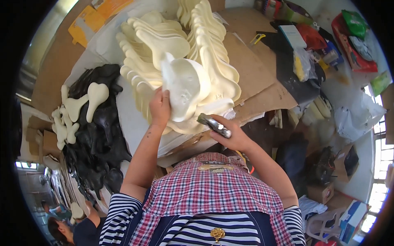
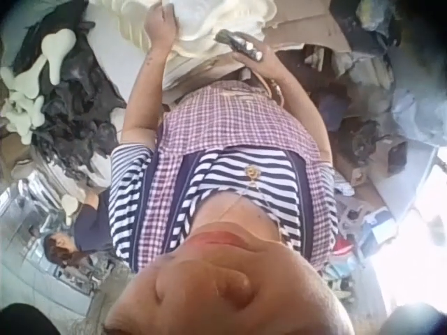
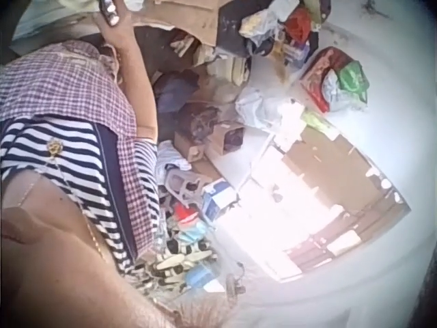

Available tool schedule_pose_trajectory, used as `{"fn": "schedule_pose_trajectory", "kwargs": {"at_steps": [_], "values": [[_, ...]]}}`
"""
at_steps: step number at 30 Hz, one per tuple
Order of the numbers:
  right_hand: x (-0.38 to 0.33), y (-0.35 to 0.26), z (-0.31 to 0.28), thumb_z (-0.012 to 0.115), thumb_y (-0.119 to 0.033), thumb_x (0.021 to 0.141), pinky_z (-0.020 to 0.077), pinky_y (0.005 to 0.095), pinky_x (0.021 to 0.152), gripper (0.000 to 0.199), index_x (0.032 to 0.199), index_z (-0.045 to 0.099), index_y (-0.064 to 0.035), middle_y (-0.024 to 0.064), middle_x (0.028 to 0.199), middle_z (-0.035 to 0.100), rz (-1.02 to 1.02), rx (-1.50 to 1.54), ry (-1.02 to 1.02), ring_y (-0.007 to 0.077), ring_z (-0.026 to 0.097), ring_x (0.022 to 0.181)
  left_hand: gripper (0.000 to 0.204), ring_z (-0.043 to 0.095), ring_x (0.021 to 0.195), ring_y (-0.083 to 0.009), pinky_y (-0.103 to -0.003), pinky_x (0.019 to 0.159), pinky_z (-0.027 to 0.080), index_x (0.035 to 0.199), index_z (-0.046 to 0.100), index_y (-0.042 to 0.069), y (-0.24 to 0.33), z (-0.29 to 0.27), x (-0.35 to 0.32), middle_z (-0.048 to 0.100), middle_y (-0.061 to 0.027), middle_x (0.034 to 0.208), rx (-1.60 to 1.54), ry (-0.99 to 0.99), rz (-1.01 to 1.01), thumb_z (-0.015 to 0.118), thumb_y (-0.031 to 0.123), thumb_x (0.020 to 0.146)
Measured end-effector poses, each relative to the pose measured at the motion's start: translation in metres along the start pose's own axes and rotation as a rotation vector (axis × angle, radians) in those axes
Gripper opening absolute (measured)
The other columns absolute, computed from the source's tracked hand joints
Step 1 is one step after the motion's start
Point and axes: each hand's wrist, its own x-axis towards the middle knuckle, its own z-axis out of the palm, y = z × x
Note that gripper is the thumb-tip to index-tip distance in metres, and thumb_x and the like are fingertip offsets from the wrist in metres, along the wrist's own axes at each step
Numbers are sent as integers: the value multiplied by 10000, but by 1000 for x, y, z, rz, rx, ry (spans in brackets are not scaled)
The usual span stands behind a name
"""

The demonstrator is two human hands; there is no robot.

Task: The recorder takes foam bicycle saddle components from a bag, arranges them on a table, uses a spray gun on them, and then puts them back into a container.

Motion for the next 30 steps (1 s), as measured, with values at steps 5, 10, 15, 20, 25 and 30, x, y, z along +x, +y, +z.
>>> {"fn": "schedule_pose_trajectory", "kwargs": {"at_steps": [5, 10, 15, 20, 25, 30], "values": [[30, 54, 22, 659, -156, 789, 481, 315, 780, 519, 1258, 471, -36, 121, 949, 637, 110, 6, -61, 173, 608, 847, 240, 596, 907, -314, -343, 786, 462, 1048, 591, -8, 14, -37, 30, 625, -162, 1008, -106, 76, 131, 533, 153, 880], [27, 70, 27, 646, -113, 783, 460, 327, 863, 519, 1265, 467, -41, 153, 1080, 620, 70, 24, -10, 206, 597, 991, 243, 544, 1037, -272, -317, 880, 427, 1011, 626, 2, -18, -42, 14, 551, -142, 1200, -90, -556, 162, 535, 190, 886], [16, 78, 17, 669, -121, 768, 454, 310, 868, 578, 1297, 449, -51, 137, 1119, 618, 210, 125, 75, 158, 577, 1008, 256, 492, 1138, -279, -337, 960, 377, 956, 638, 16, 38, -45, 14, 473, -142, 1308, -114, -963, 148, 534, 240, 889], [30, 78, 29, 660, -111, 784, 490, 293, 766, 554, 1291, 449, -35, 85, 971, 636, 209, 121, 152, 134, 597, 833, 229, 478, 1149, -304, -354, 967, 376, 938, 636, 9, 9, -43, -1, 460, -147, 1317, -35, -826, 274, 567, 213, 862], [14, 70, 33, 644, -90, 800, 502, 265, 684, 537, 1294, 442, -32, 43, 929, 613, 193, 353, 151, 97, 582, 762, 147, 513, 1089, -329, -383, 929, 407, 845, 657, 30, -15, -47, -14, 503, -159, 1255, 135, -706, 190, 586, 155, 815], [-55, -5, -1, 652, -50, 808, 475, 257, 743, 539, 1295, 428, 5, 44, 977, 580, 219, 337, 236, 99, 558, 820, 149, 584, 926, -284, -362, 813, 460, 876, 636, 30, 63, -139, 13, 618, -133, 1043, 272, -501, 32, 529, 69, 782]]}}
